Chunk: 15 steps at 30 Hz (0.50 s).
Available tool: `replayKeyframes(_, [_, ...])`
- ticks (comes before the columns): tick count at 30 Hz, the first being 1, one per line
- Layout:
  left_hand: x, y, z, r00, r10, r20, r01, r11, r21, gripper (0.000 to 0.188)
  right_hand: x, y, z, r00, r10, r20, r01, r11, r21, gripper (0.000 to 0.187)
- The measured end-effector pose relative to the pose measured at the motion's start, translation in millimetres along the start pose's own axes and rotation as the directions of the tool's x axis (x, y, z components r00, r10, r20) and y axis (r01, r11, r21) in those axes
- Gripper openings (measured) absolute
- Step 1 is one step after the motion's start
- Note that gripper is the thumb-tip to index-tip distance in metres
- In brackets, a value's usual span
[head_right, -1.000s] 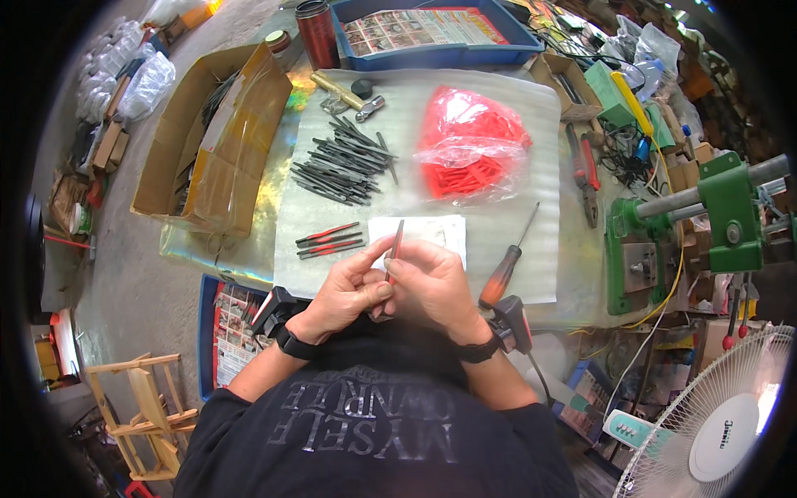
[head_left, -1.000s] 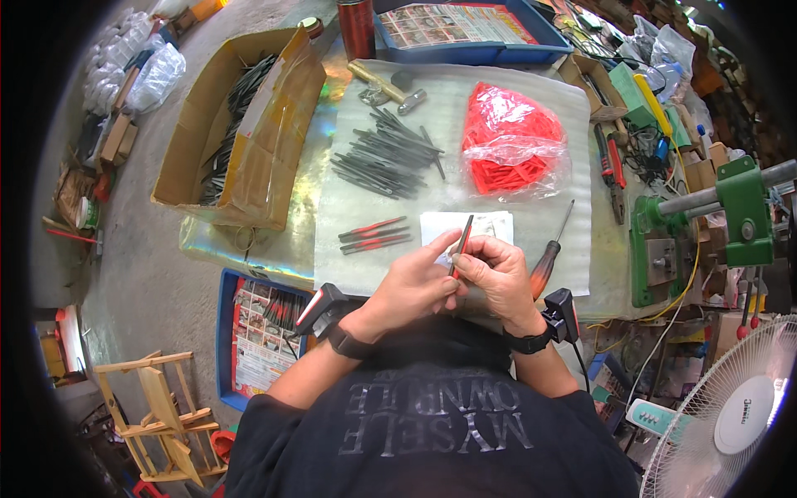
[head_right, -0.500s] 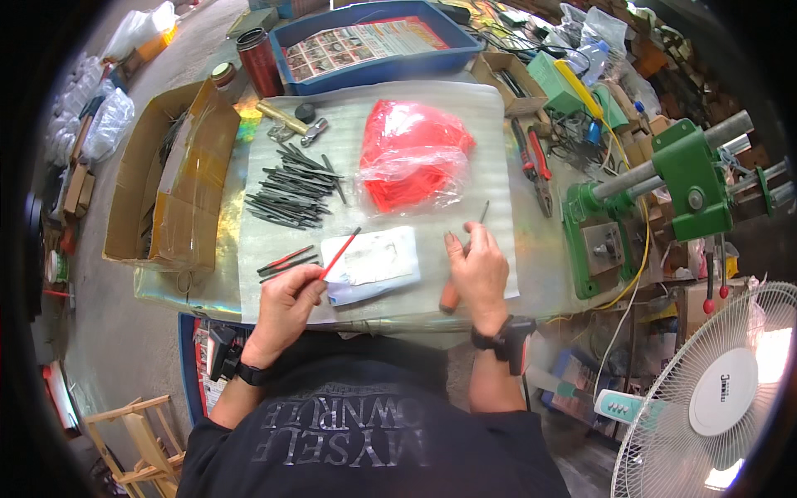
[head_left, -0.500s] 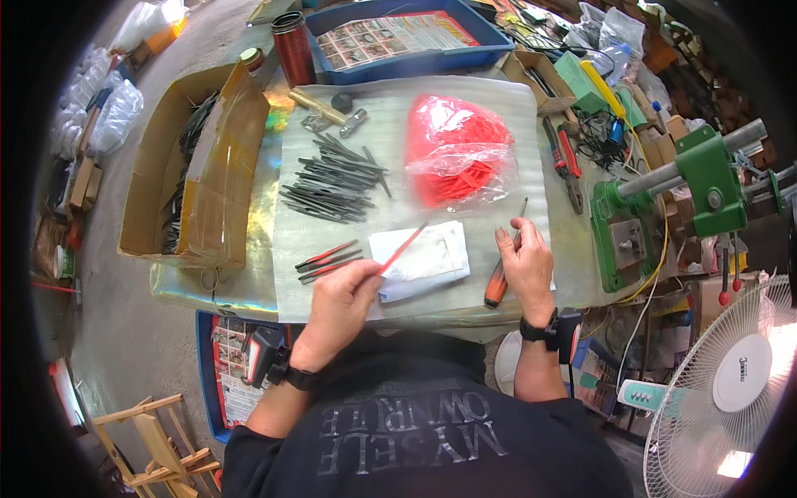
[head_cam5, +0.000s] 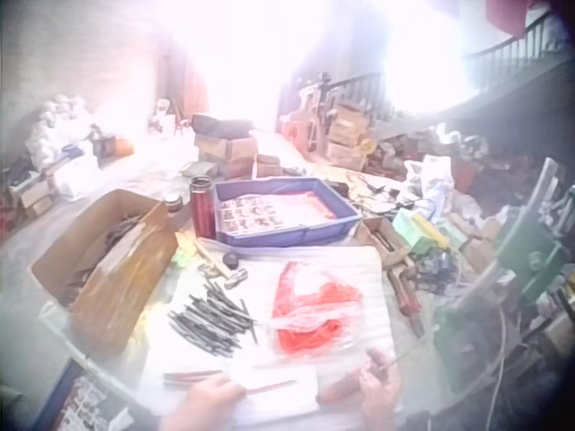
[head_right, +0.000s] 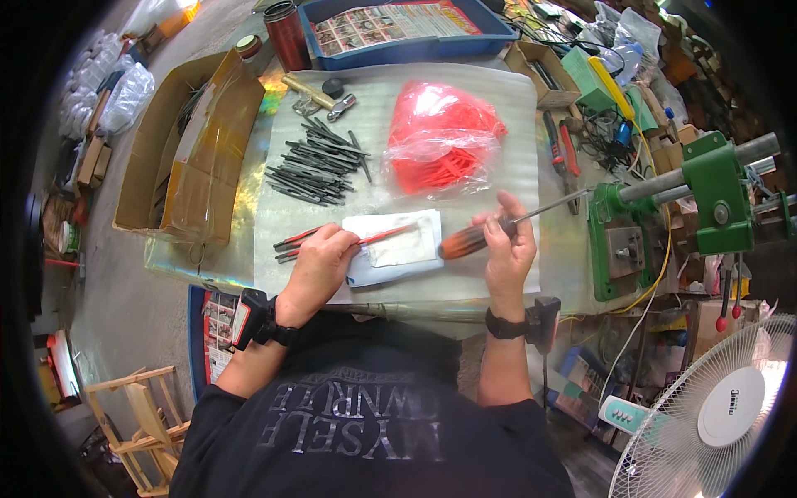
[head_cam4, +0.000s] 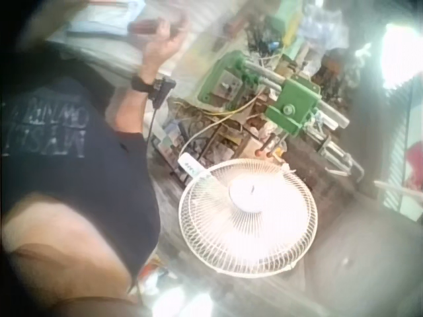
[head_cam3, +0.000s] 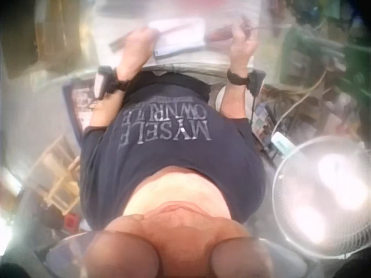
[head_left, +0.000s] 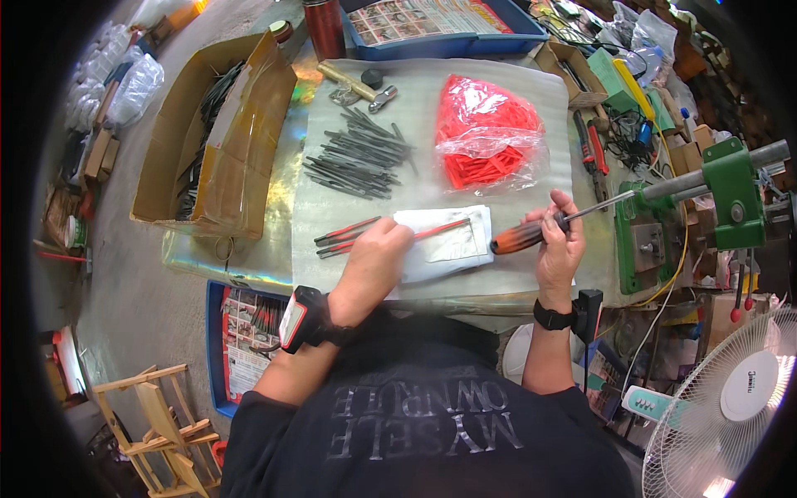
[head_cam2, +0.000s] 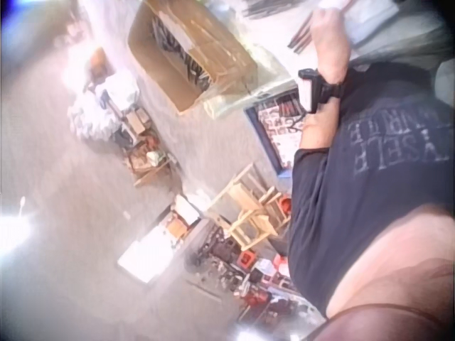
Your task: The person repeatedly picks a metal rod and a red heat shrink tube, slides the tube onto the rod, and places the assembled pair on the table. The process is repeated multiple times with new rods and tubes from the pile on the workbench.
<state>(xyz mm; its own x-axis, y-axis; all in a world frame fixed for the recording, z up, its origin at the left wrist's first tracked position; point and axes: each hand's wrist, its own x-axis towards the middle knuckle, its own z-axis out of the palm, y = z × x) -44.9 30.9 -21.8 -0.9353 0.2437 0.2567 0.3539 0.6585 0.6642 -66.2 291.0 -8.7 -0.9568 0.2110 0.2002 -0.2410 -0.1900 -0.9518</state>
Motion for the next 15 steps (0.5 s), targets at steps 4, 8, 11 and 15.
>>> replayKeyframes(4, [0.8,0.5,1.8,1.000,0.026,0.005,-0.026,0.999,0.022,0.004,7.0,-6.3,41.8,0.998,-0.036,0.061,0.020,0.972,0.235,0.025])
replayKeyframes(8, [2.3,0.7,1.8,0.998,0.045,0.034,-0.047,0.997,0.065,0.003,20.6,-22.7,69.5,0.979,-0.026,0.201,-0.018,0.977,0.211,0.017])
replayKeyframes(11, [2.8,0.5,1.9,0.998,0.052,0.045,-0.056,0.995,0.080,0.003,27.2,-28.3,82.1,0.955,-0.244,0.167,0.196,0.946,0.259,0.014])
replayKeyframes(15, [2.8,1.4,1.5,0.997,0.044,0.063,-0.049,0.996,0.080,0.005,25.3,-12.9,97.0,0.947,-0.199,0.253,0.143,0.964,0.223,0.006])
